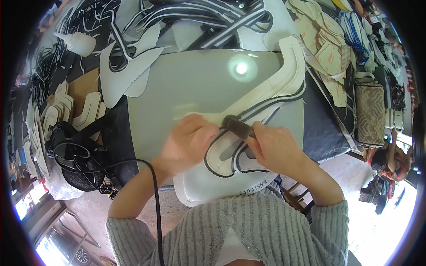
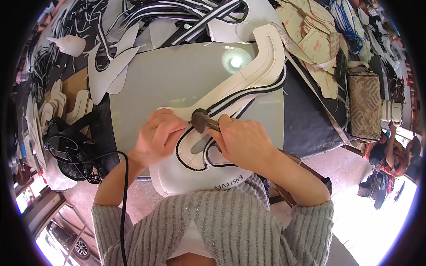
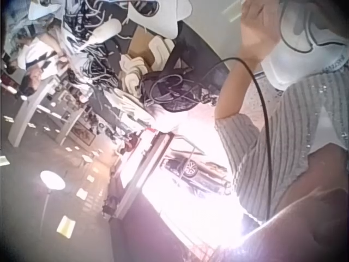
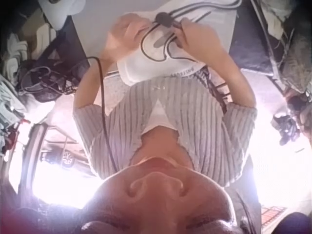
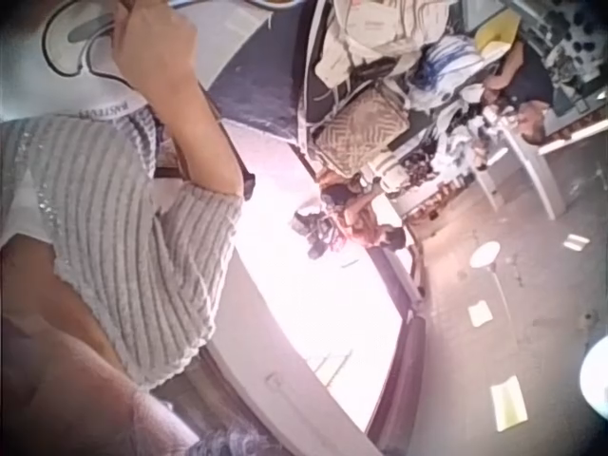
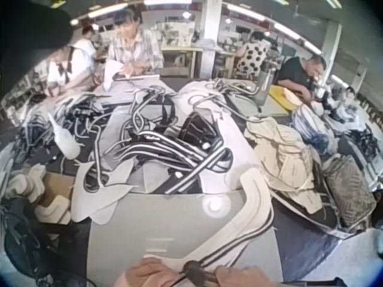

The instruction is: Assembling and hammering shoe upper components at a factory workbench.

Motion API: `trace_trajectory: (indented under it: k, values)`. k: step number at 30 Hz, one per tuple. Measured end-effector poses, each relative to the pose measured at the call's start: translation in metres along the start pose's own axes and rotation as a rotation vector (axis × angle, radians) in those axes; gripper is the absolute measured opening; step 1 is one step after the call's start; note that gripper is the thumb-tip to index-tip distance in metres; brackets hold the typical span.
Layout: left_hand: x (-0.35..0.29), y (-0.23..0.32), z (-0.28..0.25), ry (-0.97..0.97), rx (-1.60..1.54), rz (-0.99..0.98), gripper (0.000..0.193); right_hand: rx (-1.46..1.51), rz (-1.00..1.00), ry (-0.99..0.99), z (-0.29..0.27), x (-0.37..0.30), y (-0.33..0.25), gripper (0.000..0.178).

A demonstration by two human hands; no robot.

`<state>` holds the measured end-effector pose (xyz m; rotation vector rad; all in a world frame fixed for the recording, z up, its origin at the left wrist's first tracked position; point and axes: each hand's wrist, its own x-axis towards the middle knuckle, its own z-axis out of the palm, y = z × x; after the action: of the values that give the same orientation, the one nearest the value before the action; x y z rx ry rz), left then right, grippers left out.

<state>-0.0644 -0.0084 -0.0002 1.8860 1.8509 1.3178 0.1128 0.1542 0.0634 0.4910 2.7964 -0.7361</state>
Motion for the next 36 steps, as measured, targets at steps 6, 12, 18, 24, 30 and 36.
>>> trace_trajectory:
  k: [6, 12, 18, 24, 30, 36]
  values:
    - [-0.003, 0.002, 0.002, 0.016, 0.057, 0.023, 0.026, 0.145, -0.024, 0.082, -0.007, -0.003, -0.012, 0.034]
    - [-0.004, 0.000, 0.005, 0.075, 0.069, 0.031, 0.027, 0.145, -0.004, 0.049, -0.003, -0.001, -0.012, 0.034]
    - [-0.004, 0.003, 0.002, 0.088, -0.083, -0.092, 0.035, 0.018, 0.012, 0.000, 0.007, -0.003, -0.010, 0.035]
    - [-0.007, 0.001, -0.004, 0.024, 0.074, 0.050, 0.036, 0.140, -0.025, 0.073, 0.001, -0.002, -0.013, 0.036]
    - [-0.011, 0.000, 0.003, 0.143, -0.102, -0.152, 0.022, 0.015, 0.009, -0.009, 0.008, -0.001, -0.013, 0.036]
    - [-0.011, -0.003, -0.008, 0.015, 0.016, -0.045, 0.013, 0.120, -0.001, 0.028, -0.002, -0.002, -0.016, 0.036]
